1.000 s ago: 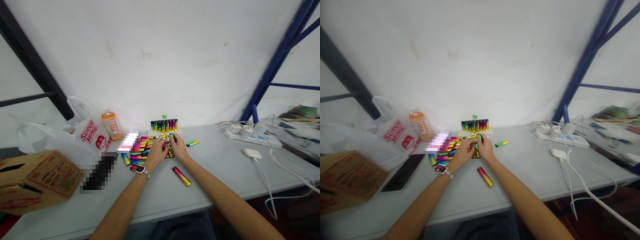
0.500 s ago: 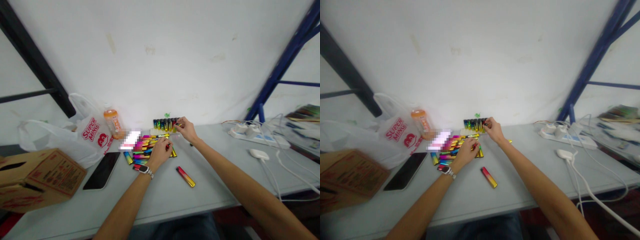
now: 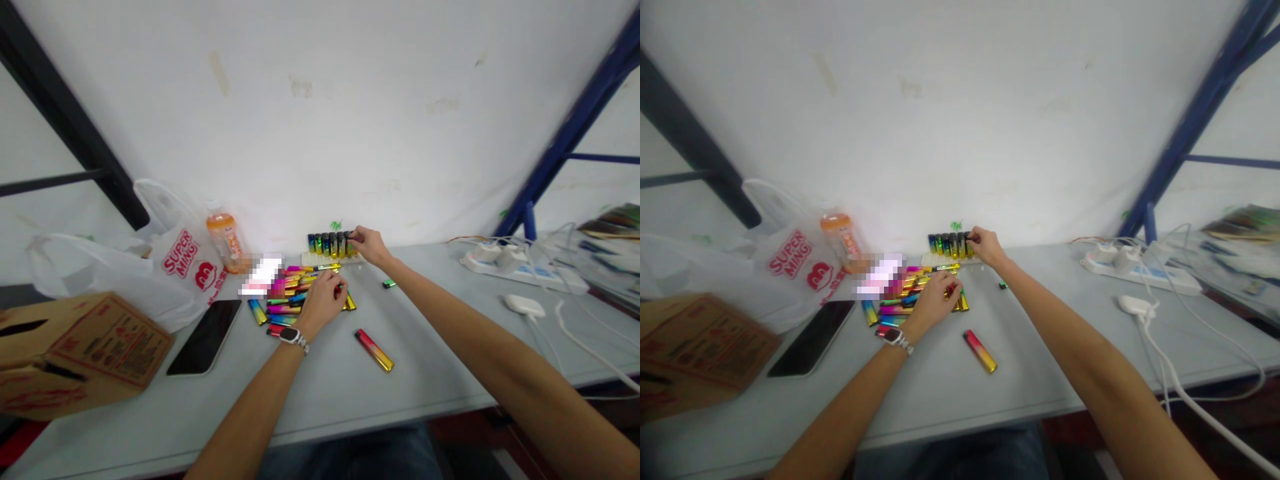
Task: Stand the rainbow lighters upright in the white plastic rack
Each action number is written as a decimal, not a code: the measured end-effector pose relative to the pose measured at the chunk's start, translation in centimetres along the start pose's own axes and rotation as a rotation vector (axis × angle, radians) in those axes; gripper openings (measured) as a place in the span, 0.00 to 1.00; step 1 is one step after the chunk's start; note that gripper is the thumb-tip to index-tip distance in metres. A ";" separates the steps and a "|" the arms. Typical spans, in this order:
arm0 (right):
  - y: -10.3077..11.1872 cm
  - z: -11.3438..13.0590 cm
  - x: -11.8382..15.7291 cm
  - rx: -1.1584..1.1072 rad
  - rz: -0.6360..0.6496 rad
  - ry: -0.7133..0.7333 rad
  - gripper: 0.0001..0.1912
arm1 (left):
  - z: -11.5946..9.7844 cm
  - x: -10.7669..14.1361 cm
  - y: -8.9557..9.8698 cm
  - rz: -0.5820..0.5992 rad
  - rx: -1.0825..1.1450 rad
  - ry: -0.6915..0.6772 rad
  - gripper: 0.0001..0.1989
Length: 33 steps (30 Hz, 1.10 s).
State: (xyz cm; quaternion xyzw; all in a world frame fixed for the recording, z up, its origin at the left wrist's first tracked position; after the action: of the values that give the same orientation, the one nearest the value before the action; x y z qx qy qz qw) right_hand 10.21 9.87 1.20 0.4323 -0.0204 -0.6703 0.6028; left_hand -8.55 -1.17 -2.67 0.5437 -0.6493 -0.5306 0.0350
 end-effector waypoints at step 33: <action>1.2 1.9 13.1 0.330 0.380 -0.047 0.24 | -0.7 -0.2 0.1 0.008 -0.041 -0.031 0.07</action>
State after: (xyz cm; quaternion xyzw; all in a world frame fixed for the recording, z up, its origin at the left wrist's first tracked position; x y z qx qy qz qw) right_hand 11.32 -2.23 -4.25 0.4978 -0.2244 -0.5423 0.6385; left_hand -8.15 -1.50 -2.23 0.5319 -0.6411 -0.5518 0.0382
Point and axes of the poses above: each hand's wrist, its own x-axis away from the middle knuckle, its own y-axis out of the back of the hand, z = x × y, the point moved 1 cm from there along -x, towards the middle knuckle, and after that the axes turned 2 degrees about x, right-handed, at the moved point
